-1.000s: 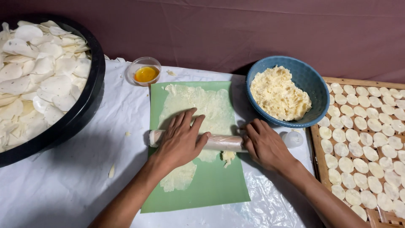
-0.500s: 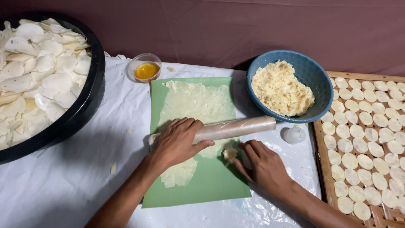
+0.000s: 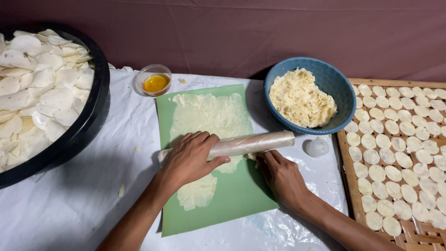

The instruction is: Roll out a yellow dough paste onto a green mat using a rolling pin to create thin layers.

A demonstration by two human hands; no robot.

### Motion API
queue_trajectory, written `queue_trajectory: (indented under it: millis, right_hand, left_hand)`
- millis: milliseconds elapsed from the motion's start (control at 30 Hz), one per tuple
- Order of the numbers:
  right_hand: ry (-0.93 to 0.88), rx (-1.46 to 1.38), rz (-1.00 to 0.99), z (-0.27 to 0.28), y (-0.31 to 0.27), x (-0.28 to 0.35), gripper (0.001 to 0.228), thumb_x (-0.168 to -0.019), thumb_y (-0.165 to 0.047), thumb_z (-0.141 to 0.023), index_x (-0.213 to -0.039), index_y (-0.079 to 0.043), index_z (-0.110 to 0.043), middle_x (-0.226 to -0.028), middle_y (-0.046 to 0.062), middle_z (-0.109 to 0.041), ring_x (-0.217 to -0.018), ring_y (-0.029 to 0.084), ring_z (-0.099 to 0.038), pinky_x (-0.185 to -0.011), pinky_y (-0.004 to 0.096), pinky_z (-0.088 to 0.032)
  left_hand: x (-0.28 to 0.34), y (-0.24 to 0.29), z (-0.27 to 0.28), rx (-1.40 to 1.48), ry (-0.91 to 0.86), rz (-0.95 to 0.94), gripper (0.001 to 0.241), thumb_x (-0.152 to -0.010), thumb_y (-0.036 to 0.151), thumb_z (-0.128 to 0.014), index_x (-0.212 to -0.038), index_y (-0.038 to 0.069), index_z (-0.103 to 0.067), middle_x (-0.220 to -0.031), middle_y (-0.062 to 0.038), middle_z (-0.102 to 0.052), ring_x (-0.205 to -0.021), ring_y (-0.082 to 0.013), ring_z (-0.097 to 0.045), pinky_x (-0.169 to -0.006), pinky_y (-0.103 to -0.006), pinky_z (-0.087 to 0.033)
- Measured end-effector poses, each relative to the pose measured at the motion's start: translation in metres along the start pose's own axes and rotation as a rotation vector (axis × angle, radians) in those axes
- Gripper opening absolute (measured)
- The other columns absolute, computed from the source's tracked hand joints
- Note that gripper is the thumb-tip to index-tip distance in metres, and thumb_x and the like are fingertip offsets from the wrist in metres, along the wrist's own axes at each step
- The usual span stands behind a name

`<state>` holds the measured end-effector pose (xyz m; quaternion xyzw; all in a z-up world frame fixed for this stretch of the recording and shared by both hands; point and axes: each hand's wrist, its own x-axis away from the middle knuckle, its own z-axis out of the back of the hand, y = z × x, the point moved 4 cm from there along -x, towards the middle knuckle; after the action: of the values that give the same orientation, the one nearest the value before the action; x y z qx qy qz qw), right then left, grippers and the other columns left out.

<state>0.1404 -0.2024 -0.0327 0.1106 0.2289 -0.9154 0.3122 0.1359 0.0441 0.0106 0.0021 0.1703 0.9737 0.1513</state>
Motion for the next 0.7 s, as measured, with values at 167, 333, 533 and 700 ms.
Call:
queue_trajectory:
  millis: [167,333,533,700]
  right_hand:
    - [-0.071,0.080,0.080,-0.012,0.008,0.006,0.049,-0.087,0.002,-0.061,-0.136,-0.006,-0.059,-0.116,0.013,-0.062,-0.077,0.032,-0.068,-0.058,0.045,-0.057]
    - [-0.212,0.182,0.109,-0.009,-0.004,0.011,0.060,-0.088,-0.004,-0.056,-0.147,-0.001,-0.049,-0.128,0.018,-0.057,-0.101,0.034,-0.063,-0.077,0.044,-0.058]
    - [-0.145,0.283,0.219,0.000,-0.019,0.004,0.066,-0.088,-0.027,-0.066,-0.145,0.004,-0.051,-0.107,0.017,-0.057,-0.097,0.034,-0.054,-0.082,0.044,-0.051]
    - [-0.187,0.350,0.222,-0.005,-0.022,0.009,0.063,-0.096,-0.029,-0.055,-0.148,0.006,-0.047,-0.100,0.014,-0.057,-0.092,0.031,-0.054,-0.076,0.043,-0.050]
  left_hand:
    - [-0.006,-0.001,-0.004,-0.024,0.035,-0.026,0.048,-0.094,0.057,-0.067,-0.112,0.012,-0.066,-0.102,-0.009,-0.069,-0.095,-0.0339,-0.065,-0.088,-0.0462,-0.047]
    - [-0.005,0.001,-0.003,-0.021,0.024,-0.016,0.049,-0.094,0.057,-0.066,-0.113,0.012,-0.066,-0.103,-0.009,-0.069,-0.096,-0.0331,-0.065,-0.087,-0.0463,-0.048]
    - [-0.006,0.002,-0.005,-0.006,0.083,-0.073,0.046,-0.093,0.054,-0.069,-0.118,0.016,-0.065,-0.098,-0.010,-0.067,-0.093,-0.0344,-0.064,-0.082,-0.0473,-0.047]
    - [-0.013,0.012,0.005,0.092,0.140,-0.164,0.033,-0.103,0.044,-0.053,-0.116,0.020,-0.070,-0.099,-0.008,-0.057,-0.090,-0.0302,-0.058,-0.084,-0.0466,-0.042]
